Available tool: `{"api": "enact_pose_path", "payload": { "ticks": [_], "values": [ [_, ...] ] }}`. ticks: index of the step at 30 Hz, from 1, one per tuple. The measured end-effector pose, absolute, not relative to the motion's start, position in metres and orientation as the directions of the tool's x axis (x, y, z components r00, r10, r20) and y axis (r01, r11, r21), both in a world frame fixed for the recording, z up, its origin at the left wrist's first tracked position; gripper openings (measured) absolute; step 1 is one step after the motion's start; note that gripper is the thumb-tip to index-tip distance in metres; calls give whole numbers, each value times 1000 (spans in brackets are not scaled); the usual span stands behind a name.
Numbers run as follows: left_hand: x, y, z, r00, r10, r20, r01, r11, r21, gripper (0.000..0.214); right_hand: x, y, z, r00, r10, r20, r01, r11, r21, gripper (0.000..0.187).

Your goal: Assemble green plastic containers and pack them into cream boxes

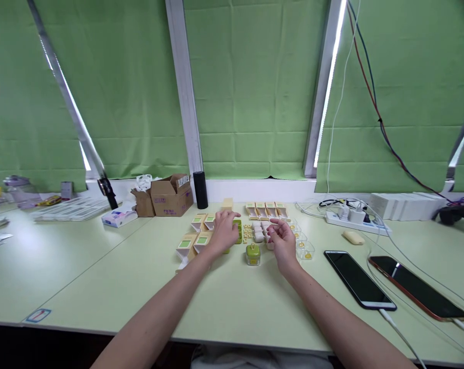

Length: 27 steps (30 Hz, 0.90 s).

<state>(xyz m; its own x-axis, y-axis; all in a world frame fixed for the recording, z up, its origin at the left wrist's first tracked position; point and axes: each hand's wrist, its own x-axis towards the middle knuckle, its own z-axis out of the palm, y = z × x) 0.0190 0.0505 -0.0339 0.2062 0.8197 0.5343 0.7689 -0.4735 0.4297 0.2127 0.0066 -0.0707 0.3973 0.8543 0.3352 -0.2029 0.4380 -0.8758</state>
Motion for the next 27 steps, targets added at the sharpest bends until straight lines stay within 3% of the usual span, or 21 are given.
{"api": "enact_pose_path", "payload": {
  "ticks": [4,9,17,27],
  "values": [
    [16,72,-24,278,828,488,812,-473,340,41,213,7,-71,393,863,318,-220,424,-879,41],
    [27,101,-18,506,816,280,842,-538,45,57,212,6,-71,385,859,337,-213,438,-874,39],
    [64,143,-27,587,808,49,810,-585,-42,44,213,7,-72,384,860,335,-222,438,-871,36],
    [87,169,-45,526,850,-24,850,-527,-10,41,214,9,-73,370,846,385,-160,466,-870,35]
  ]
}}
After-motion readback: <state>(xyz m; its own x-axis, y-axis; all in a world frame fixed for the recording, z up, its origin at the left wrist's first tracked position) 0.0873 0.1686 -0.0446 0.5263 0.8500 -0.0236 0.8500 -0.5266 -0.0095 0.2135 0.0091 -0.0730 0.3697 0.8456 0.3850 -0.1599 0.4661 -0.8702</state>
